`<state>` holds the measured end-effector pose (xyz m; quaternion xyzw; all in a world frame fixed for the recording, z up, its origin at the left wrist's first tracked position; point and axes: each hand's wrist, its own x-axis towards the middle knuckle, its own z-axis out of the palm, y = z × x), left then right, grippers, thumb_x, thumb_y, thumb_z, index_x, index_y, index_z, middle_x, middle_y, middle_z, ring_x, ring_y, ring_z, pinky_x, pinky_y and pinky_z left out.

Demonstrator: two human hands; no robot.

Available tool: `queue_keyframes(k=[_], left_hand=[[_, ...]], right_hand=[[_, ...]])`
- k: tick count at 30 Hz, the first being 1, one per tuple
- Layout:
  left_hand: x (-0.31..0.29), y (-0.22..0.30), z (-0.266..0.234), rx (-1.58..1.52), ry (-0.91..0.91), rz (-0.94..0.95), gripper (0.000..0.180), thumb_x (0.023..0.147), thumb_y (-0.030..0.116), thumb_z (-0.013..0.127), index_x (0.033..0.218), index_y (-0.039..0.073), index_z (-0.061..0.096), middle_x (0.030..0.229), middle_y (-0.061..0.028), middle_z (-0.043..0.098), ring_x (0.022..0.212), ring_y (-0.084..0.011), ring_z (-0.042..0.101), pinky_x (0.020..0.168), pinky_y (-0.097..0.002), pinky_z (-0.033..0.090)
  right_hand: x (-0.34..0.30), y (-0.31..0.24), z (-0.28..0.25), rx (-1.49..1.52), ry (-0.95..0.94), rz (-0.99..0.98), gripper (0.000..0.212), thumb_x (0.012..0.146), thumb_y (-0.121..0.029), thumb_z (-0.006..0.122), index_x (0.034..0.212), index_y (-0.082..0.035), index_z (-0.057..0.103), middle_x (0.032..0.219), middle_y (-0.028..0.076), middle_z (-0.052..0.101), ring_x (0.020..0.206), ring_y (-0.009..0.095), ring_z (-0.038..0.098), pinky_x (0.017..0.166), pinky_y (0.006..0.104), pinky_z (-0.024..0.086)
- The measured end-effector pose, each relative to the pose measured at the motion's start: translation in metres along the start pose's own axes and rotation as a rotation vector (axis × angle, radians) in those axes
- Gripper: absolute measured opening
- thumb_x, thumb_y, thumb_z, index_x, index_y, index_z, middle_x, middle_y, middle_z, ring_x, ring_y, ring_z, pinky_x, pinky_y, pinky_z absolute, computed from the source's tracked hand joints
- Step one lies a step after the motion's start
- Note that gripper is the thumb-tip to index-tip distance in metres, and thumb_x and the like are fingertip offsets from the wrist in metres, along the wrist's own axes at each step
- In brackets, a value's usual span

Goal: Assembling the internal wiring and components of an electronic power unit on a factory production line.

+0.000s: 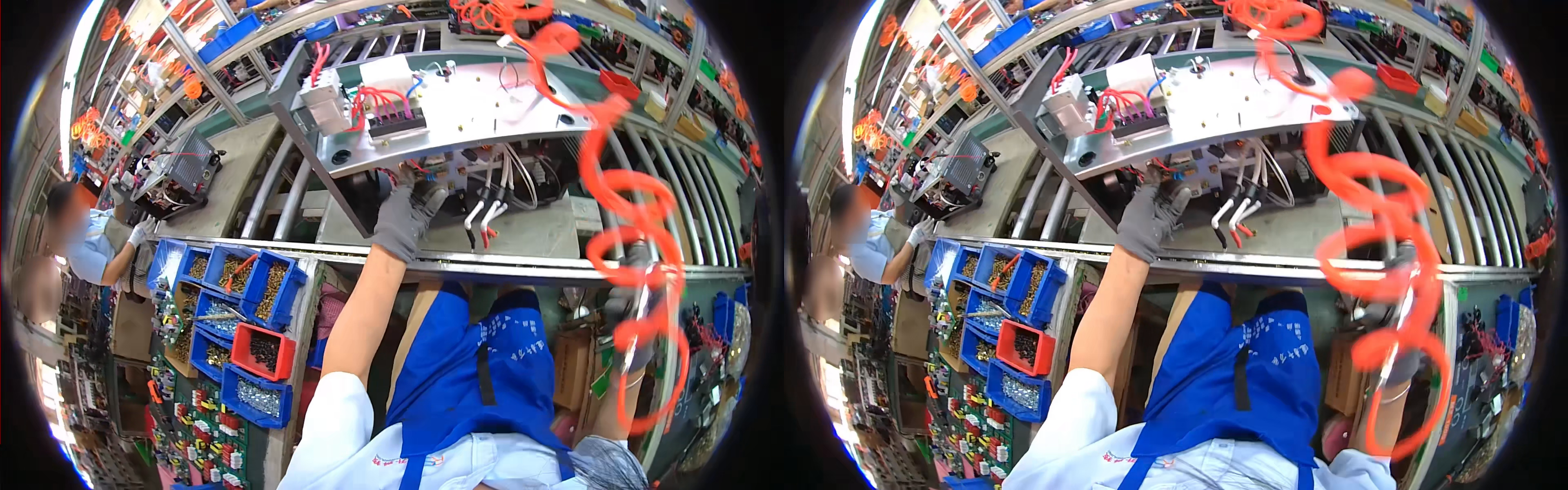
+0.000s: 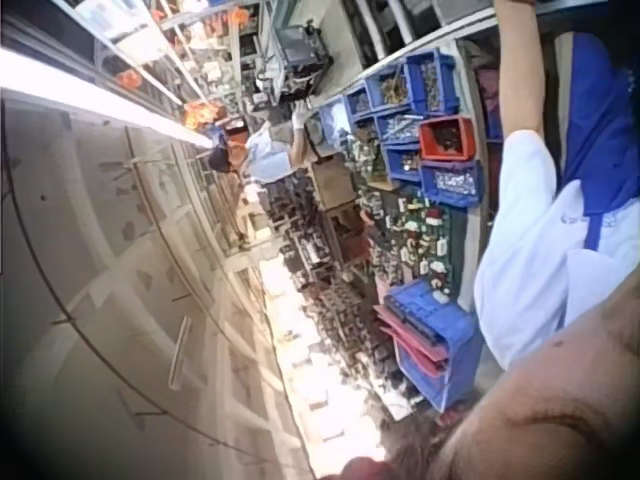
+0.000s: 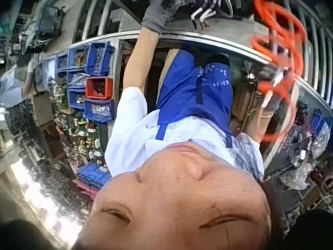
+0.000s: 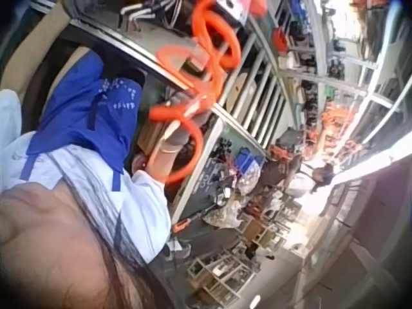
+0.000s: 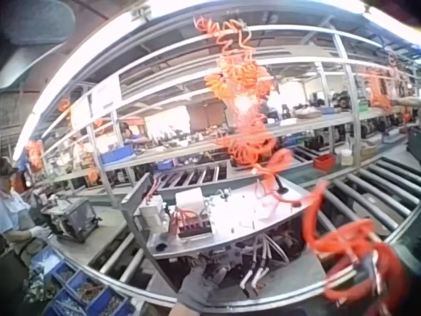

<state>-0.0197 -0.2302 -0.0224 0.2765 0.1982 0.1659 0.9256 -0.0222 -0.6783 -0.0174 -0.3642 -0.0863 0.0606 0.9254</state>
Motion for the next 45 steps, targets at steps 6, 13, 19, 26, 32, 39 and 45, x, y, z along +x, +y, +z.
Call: queue_keyframes(k=[6, 13, 19, 26, 32, 39, 45], left_hand=[[0.002, 0.003, -0.007, 0.035, 0.031, 0.027, 0.028, 0.095, 0.031, 0.063, 0.114, 0.011, 0.060, 0.101, -0.0098, 0.066, 0.085, -0.0286, 0.068, 0.068, -0.0425, 0.063], [0.014, 0.006, -0.010, -0.006, -0.002, -0.019, 0.022, 0.095, 0.026, 0.064, 0.110, 0.011, 0.061, 0.097, -0.0096, 0.067, 0.083, -0.0284, 0.069, 0.070, -0.0452, 0.062], [0.011, 0.005, -0.008, 0.070, -0.013, 0.017, 0.032, 0.094, 0.031, 0.065, 0.116, 0.010, 0.058, 0.097, -0.0093, 0.069, 0.087, -0.0287, 0.070, 0.069, -0.0453, 0.062], [0.004, 0.002, -0.007, 0.049, -0.074, 0.023, 0.026, 0.094, 0.029, 0.065, 0.115, 0.015, 0.060, 0.096, -0.0046, 0.069, 0.085, -0.0252, 0.070, 0.071, -0.0467, 0.061], [0.005, 0.000, -0.005, 0.066, -0.016, 0.024, 0.028, 0.096, 0.027, 0.062, 0.120, 0.013, 0.057, 0.104, -0.0086, 0.067, 0.092, -0.0288, 0.070, 0.070, -0.0487, 0.060], [0.000, 0.000, -0.003, 0.075, -0.007, 0.044, 0.026, 0.095, 0.026, 0.064, 0.117, 0.016, 0.058, 0.102, -0.0059, 0.068, 0.091, -0.0278, 0.069, 0.069, -0.0480, 0.061], [0.004, 0.002, -0.004, 0.101, -0.027, 0.087, 0.029, 0.093, 0.029, 0.066, 0.115, 0.011, 0.061, 0.101, -0.0049, 0.067, 0.088, -0.0255, 0.068, 0.070, -0.0433, 0.061]], right_hand=[[-0.013, 0.043, 0.127, -0.389, -0.383, 0.703, 0.087, 0.068, -0.044, 0.074, 0.134, 0.002, 0.042, 0.070, 0.009, 0.058, 0.049, 0.017, 0.060, 0.043, 0.0286, 0.052], [0.005, 0.118, 0.144, -0.769, -0.533, 0.656, 0.029, 0.078, -0.018, 0.075, 0.098, -0.008, 0.056, 0.074, -0.002, 0.054, 0.058, 0.007, 0.051, 0.049, 0.0244, 0.041], [0.019, 0.118, 0.169, -0.573, -0.457, 0.825, 0.048, 0.078, -0.022, 0.073, 0.115, -0.005, 0.047, 0.075, 0.006, 0.056, 0.055, 0.014, 0.060, 0.049, 0.0285, 0.050], [0.018, 0.125, 0.168, -0.447, -0.465, 0.871, 0.050, 0.078, -0.025, 0.073, 0.114, -0.003, 0.047, 0.077, 0.009, 0.058, 0.054, 0.016, 0.060, 0.049, 0.0298, 0.051], [0.008, 0.131, 0.166, -0.275, -0.446, 0.920, 0.077, 0.079, -0.041, 0.066, 0.139, 0.000, 0.039, 0.078, 0.007, 0.055, 0.056, 0.015, 0.055, 0.051, 0.0304, 0.049], [0.004, 0.169, 0.151, 1.074, -0.501, 1.142, 0.092, 0.088, -0.053, 0.059, 0.150, 0.004, 0.020, 0.077, 0.000, 0.048, 0.054, 0.010, 0.050, 0.051, 0.0298, 0.049], [-0.016, 0.162, 0.179, -0.127, -0.444, 0.853, 0.071, 0.089, -0.054, 0.059, 0.139, -0.007, 0.039, 0.081, 0.006, 0.055, 0.058, 0.015, 0.057, 0.052, 0.0308, 0.052]])
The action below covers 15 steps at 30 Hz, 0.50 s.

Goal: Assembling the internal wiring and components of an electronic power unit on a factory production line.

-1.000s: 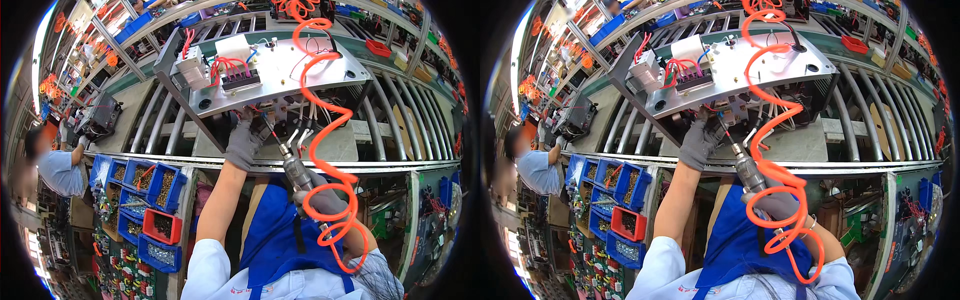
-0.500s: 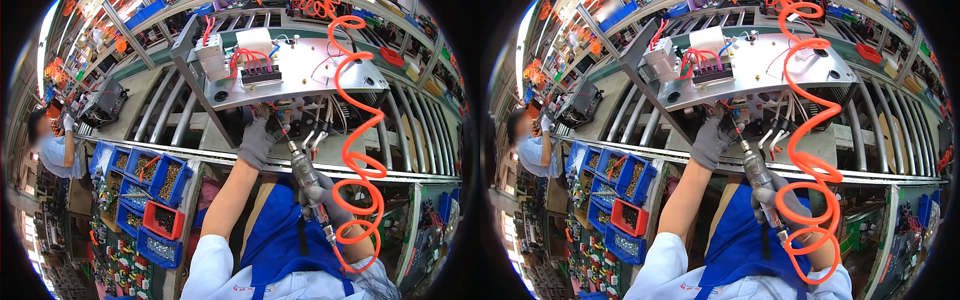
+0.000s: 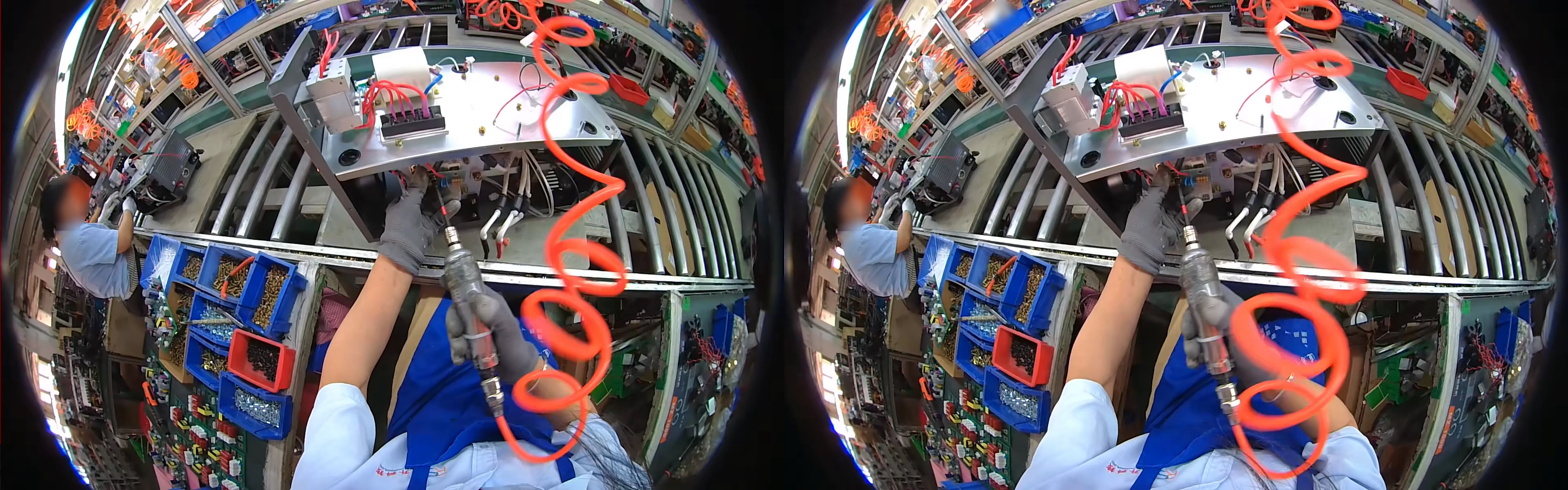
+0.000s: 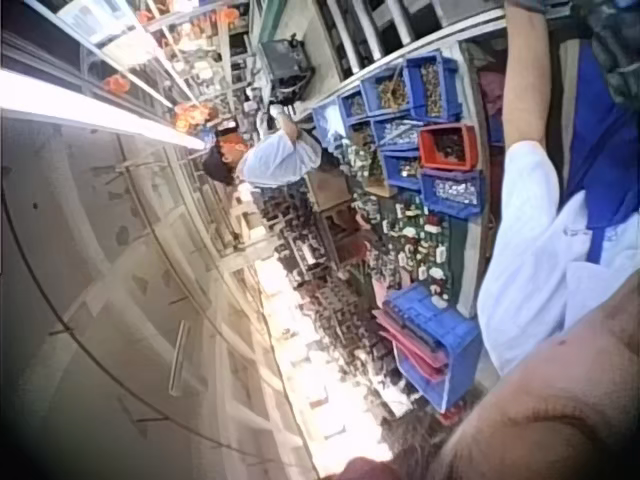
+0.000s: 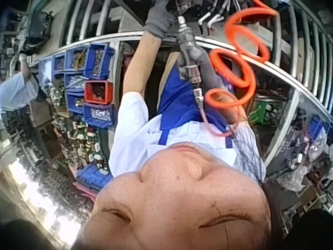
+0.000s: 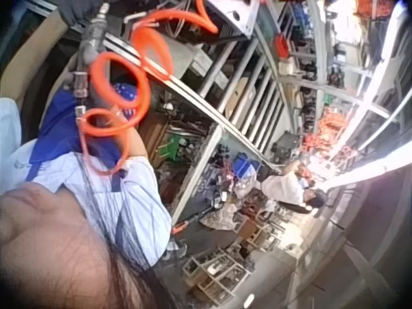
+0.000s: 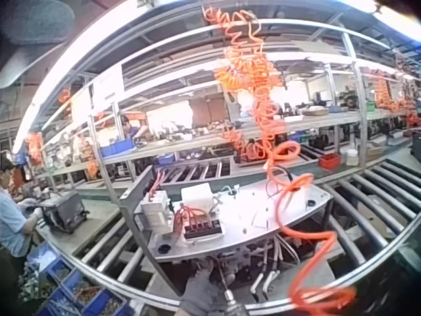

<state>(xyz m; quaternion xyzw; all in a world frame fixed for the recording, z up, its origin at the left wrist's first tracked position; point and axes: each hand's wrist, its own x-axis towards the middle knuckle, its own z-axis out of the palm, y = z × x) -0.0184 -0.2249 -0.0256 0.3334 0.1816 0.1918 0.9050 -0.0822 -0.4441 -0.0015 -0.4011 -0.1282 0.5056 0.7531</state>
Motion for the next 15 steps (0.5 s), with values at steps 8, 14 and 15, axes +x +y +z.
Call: queue_keyframes(k=[8, 14, 15], left_hand=[[0.000, 0.001, 0.003, 0.020, 0.001, 0.015, 0.028, 0.094, 0.026, 0.065, 0.118, 0.012, 0.060, 0.105, -0.0073, 0.068, 0.086, -0.0275, 0.069, 0.065, -0.0447, 0.061], [0.001, -0.001, 0.006, 0.022, -0.106, 0.008, 0.026, 0.095, 0.028, 0.064, 0.118, 0.016, 0.061, 0.109, -0.0036, 0.068, 0.096, -0.0227, 0.066, 0.067, -0.0439, 0.060], [0.000, 0.000, 0.008, 0.023, -0.122, 0.026, 0.027, 0.094, 0.029, 0.064, 0.118, 0.016, 0.061, 0.109, -0.0036, 0.068, 0.095, -0.0222, 0.066, 0.068, -0.0435, 0.060]], right_hand=[[-0.001, 0.000, 0.014, 0.014, 0.063, 0.041, 0.055, 0.094, -0.048, 0.051, 0.132, -0.008, 0.043, 0.080, 0.006, 0.055, 0.058, 0.015, 0.058, 0.050, 0.0298, 0.053], [-0.003, 0.003, 0.016, 0.005, 0.057, -0.031, 0.053, 0.095, -0.050, 0.047, 0.128, -0.008, 0.045, 0.081, 0.006, 0.054, 0.060, 0.014, 0.058, 0.052, 0.0298, 0.052], [-0.002, 0.003, 0.013, -0.010, 0.044, -0.023, 0.056, 0.095, -0.051, 0.047, 0.130, -0.008, 0.045, 0.082, 0.005, 0.054, 0.061, 0.014, 0.058, 0.053, 0.0299, 0.052]])
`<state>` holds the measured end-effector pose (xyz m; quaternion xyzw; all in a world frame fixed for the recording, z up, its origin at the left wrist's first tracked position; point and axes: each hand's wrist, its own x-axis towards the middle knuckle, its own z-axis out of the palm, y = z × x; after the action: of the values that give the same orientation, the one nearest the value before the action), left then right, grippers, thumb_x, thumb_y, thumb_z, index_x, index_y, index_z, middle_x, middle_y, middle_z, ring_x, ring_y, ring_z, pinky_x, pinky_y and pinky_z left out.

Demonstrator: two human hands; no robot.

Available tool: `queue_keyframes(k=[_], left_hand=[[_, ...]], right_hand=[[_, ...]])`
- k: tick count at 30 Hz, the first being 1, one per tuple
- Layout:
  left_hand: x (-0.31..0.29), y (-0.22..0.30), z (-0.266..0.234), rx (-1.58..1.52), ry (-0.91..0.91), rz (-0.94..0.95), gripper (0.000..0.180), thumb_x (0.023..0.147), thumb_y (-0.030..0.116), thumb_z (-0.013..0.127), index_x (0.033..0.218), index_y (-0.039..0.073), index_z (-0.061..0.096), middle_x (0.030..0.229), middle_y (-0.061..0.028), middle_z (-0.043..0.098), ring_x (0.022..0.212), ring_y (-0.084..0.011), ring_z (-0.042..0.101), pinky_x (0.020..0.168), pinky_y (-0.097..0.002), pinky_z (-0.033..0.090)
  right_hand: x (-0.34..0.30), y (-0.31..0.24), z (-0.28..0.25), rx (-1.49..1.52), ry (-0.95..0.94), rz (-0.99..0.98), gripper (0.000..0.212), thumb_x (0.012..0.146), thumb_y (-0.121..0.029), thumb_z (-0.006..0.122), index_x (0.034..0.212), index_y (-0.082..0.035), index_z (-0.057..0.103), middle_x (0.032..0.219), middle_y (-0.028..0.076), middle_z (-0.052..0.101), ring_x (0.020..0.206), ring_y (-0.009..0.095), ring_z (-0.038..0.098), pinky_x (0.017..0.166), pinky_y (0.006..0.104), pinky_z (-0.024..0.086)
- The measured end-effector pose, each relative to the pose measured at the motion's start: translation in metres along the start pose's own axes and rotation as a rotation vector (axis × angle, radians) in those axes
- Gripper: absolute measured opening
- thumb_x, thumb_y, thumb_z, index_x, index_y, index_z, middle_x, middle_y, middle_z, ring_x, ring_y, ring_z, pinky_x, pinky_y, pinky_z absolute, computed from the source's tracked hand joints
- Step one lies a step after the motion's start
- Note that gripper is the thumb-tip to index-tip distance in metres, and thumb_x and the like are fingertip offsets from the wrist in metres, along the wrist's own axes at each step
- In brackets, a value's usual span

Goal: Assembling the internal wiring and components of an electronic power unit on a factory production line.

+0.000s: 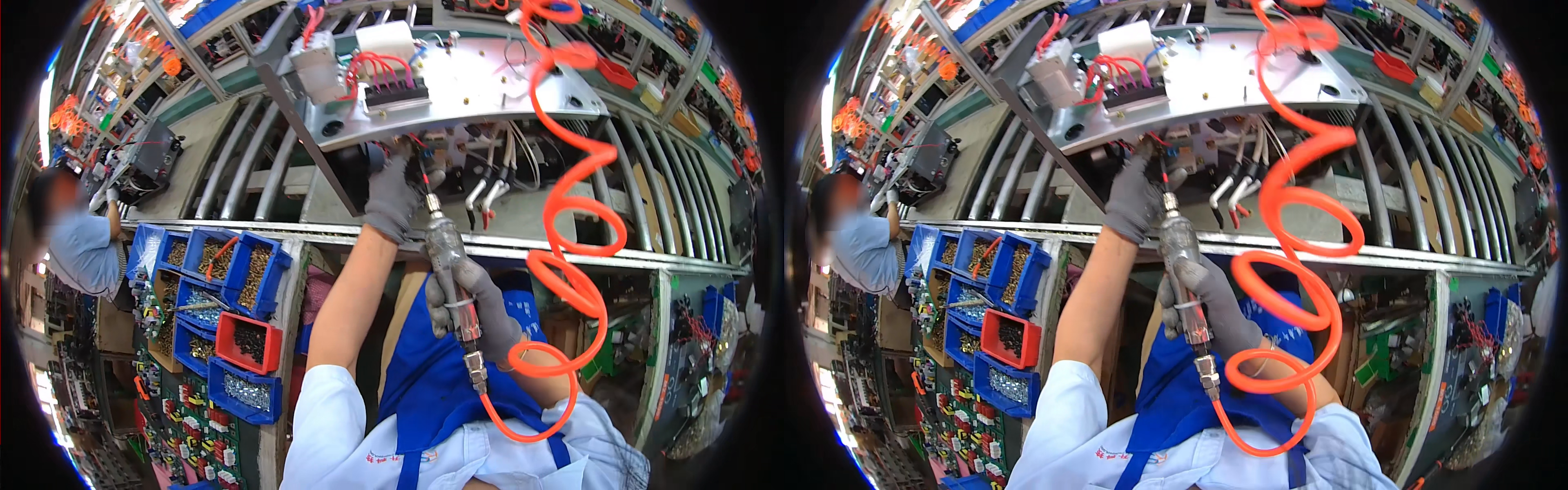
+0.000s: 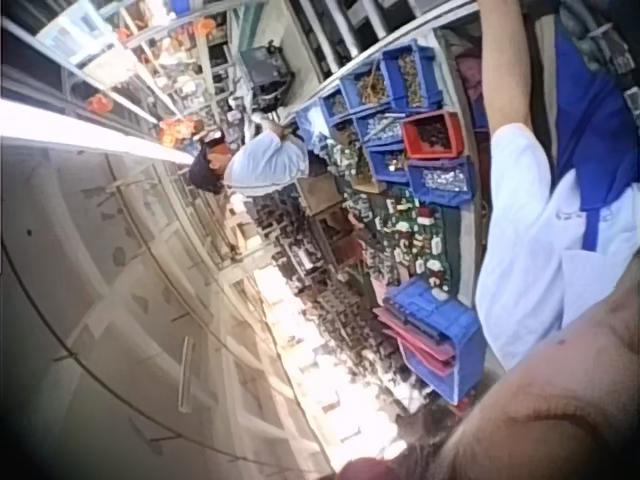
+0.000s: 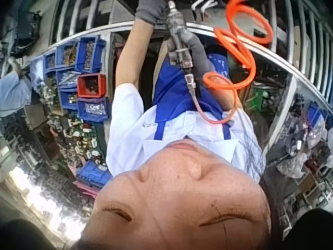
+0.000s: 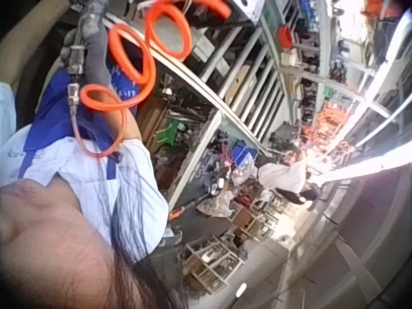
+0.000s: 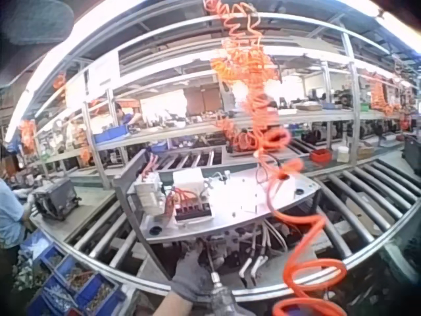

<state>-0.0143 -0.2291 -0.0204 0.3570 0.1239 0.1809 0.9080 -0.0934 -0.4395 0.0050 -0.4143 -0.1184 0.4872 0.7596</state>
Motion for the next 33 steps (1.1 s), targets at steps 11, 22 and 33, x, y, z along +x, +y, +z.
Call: queue_keyframes(k=[11, 22, 33], left_hand=[[-0.040, -0.040, -0.038, 0.294, 0.109, -0.014, 0.045, 0.096, 0.036, 0.061, 0.113, -0.005, 0.057, 0.093, -0.0171, 0.066, 0.073, -0.0223, 0.069, 0.063, -0.0328, 0.061], [-0.020, -0.031, 0.007, 0.342, 0.158, 0.206, 0.048, 0.092, 0.039, 0.067, 0.107, -0.006, 0.059, 0.091, -0.0154, 0.065, 0.070, -0.0201, 0.068, 0.057, -0.0278, 0.059], [-0.011, -0.045, 0.002, 0.266, 0.113, 0.215, 0.051, 0.091, 0.040, 0.067, 0.111, -0.006, 0.057, 0.094, -0.0162, 0.067, 0.070, -0.0217, 0.069, 0.056, -0.0291, 0.059]], right_hand=[[-0.096, -0.027, -0.072, -0.061, -0.054, 0.248, 0.080, 0.075, -0.050, 0.067, 0.131, 0.003, 0.044, 0.066, 0.009, 0.054, 0.046, 0.015, 0.052, 0.041, 0.0272, 0.044], [-0.114, -0.009, -0.098, 0.147, -0.062, 0.248, 0.104, 0.064, -0.047, 0.085, 0.138, 0.008, 0.038, 0.073, 0.012, 0.058, 0.050, 0.017, 0.058, 0.044, 0.0263, 0.050], [-0.115, -0.023, -0.102, 0.094, -0.114, 0.235, 0.106, 0.064, -0.058, 0.081, 0.139, 0.004, 0.037, 0.071, 0.011, 0.058, 0.048, 0.015, 0.058, 0.044, 0.0244, 0.048]])
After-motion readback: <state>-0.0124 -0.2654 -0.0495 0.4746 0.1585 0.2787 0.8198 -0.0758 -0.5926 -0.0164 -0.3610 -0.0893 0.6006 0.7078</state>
